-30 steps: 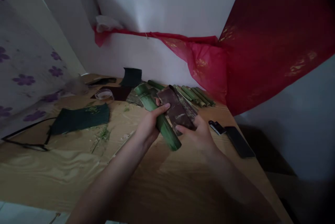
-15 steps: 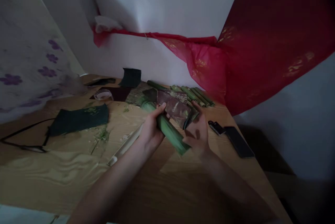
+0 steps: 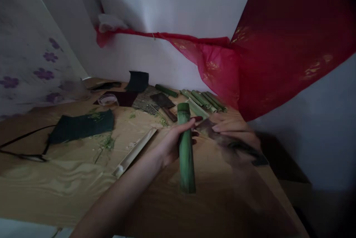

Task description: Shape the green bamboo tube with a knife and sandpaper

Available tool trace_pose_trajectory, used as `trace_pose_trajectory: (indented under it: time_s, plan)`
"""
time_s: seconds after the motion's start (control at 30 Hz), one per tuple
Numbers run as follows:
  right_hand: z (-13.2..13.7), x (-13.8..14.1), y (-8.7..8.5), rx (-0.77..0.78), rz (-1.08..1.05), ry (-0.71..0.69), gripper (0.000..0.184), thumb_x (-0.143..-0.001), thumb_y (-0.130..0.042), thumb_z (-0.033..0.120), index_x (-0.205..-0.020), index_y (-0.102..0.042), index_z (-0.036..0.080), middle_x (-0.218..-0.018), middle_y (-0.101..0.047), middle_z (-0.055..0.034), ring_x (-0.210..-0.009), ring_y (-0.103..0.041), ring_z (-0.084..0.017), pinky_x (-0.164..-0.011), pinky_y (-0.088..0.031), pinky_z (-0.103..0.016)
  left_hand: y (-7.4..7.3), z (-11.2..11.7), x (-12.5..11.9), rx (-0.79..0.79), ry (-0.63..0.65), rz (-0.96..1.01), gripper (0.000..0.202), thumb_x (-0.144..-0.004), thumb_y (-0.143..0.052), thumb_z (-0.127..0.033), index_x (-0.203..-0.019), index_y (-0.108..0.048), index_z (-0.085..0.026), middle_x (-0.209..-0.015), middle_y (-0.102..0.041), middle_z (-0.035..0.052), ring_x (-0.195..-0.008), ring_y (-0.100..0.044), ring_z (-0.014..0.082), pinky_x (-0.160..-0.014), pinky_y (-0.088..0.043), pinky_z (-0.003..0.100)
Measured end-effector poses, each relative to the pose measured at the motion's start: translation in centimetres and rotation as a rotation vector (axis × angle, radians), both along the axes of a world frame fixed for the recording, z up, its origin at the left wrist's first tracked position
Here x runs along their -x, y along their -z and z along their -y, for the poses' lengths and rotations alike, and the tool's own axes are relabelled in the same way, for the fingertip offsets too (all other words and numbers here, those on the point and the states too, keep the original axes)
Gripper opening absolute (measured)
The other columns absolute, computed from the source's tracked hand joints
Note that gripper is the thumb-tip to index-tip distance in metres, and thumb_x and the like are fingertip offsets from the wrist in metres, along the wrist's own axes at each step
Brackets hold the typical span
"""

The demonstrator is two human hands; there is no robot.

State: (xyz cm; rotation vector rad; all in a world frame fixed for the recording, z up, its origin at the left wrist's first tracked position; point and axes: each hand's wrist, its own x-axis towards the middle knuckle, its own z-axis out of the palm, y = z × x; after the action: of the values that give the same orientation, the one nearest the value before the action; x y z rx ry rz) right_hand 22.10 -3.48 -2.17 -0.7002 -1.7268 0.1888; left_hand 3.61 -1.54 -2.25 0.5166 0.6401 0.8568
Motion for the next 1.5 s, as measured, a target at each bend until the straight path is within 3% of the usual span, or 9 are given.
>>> trace_pose_trajectory:
  time_s: [0.17,0.27,0.37,0.57,0.83,1.07,1.17,1.37,1.5]
  plan:
    - [0.5,1.1,-1.3,0.023,-0.016,0.211,0.031,-0.084,-0.073,0.025,-0.115,-0.069,0.028,-0.101,-0.076,-0.0034,-0.093,-0.072,-0.025,-0.087,-0.059,-0.041,-0.8,-0.4,0.6,-0.223,-0.182,-0.010,0.054,-0.082,-0.062,-0.066,-0.060,-0.058,-0.017,-0.064,-0.054,-0.0002,-0.060,-0.052,0.0105,-0.063,-0.045,0.022]
    - [0.9,2.1,-1.8,0.128,0.150,0.038,0.024,-0.084,-0.073,0.020,-0.107,-0.072,0.027,-0.101,-0.077,-0.0019,-0.093,-0.073,-0.021,-0.086,-0.059,-0.035,-1.6,-0.4,0.9,-0.328,-0.209,0.038,0.062,-0.086,-0.049,-0.072,-0.058,-0.056,-0.017,-0.065,-0.052,0.0015,-0.063,-0.052,0.0119,-0.066,-0.047,0.023]
    - [1.3,3.2,-1.3,0.094,0.169,-0.078,0.027,-0.082,-0.072,0.012,-0.105,-0.074,0.026,-0.098,-0.078,-0.0022,-0.089,-0.074,-0.020,-0.082,-0.061,-0.033,-2.2,-0.4,1.2,-0.308,-0.295,0.112,0.058,-0.088,-0.052,-0.068,-0.060,-0.056,-0.017,-0.064,-0.049,0.0004,-0.062,-0.049,0.0112,-0.065,-0.048,0.022]
    - [1.7,4.1,0.0,-0.016,0.226,-0.081,0.045,-0.079,-0.063,-0.002,-0.112,-0.073,0.026,-0.098,-0.078,-0.0027,-0.087,-0.075,-0.019,-0.078,-0.063,-0.032,-2.2,-0.3,1.4,-0.234,-0.206,0.113,0.058,-0.088,-0.051,-0.068,-0.061,-0.054,-0.017,-0.063,-0.048,-0.0009,-0.062,-0.052,0.0102,-0.069,-0.050,0.020]
    - [1.4,4.6,0.6,-0.206,0.145,0.158,0.042,-0.077,-0.068,-0.002,-0.110,-0.074,0.023,-0.098,-0.078,-0.0053,-0.085,-0.075,-0.021,-0.077,-0.064,-0.034,-1.9,1.3,0.0,-0.053,-0.154,0.067,0.053,-0.084,-0.059,-0.067,-0.067,-0.055,-0.017,-0.066,-0.052,-0.0009,-0.056,-0.049,0.0096,-0.055,-0.047,0.021]
    - [1.3,3.7,-0.5,-0.222,0.369,-0.031,0.027,-0.083,-0.064,-0.001,-0.102,-0.074,0.016,-0.093,-0.078,-0.0087,-0.087,-0.075,-0.021,-0.076,-0.064,-0.033,-1.7,0.3,0.6,0.100,-0.174,0.062,0.052,-0.084,-0.059,-0.066,-0.067,-0.055,-0.017,-0.061,-0.050,-0.0023,-0.050,-0.047,0.0084,-0.049,-0.041,0.020]
    - [1.5,3.4,-0.6,-0.204,0.414,-0.070,0.026,-0.084,-0.063,-0.001,-0.103,-0.073,0.015,-0.093,-0.078,-0.0088,-0.087,-0.074,-0.020,-0.076,-0.063,-0.033,-1.7,0.4,0.5,0.071,-0.181,0.057,0.053,-0.083,-0.059,-0.067,-0.065,-0.054,-0.017,-0.060,-0.049,-0.0028,-0.050,-0.047,0.0084,-0.049,-0.042,0.021]
    - [1.0,3.6,-0.1,-0.252,0.263,0.043,0.027,-0.084,-0.066,0.003,-0.104,-0.073,0.019,-0.094,-0.078,-0.0071,-0.083,-0.074,-0.019,-0.072,-0.063,-0.033,-1.7,1.5,-0.4,-0.011,-0.184,0.089,0.052,-0.086,-0.057,-0.066,-0.067,-0.054,-0.017,-0.063,-0.050,-0.0013,-0.053,-0.048,0.0095,-0.053,-0.045,0.022]
    - [1.0,3.2,-0.7,-0.186,0.349,-0.098,0.024,-0.088,-0.061,0.006,-0.104,-0.073,0.020,-0.094,-0.078,-0.0052,-0.086,-0.074,-0.018,-0.074,-0.063,-0.031,-2.2,0.8,0.3,-0.036,-0.220,0.067,0.052,-0.088,-0.055,-0.064,-0.066,-0.055,-0.017,-0.062,-0.050,-0.0013,-0.053,-0.047,0.0093,-0.053,-0.044,0.022]
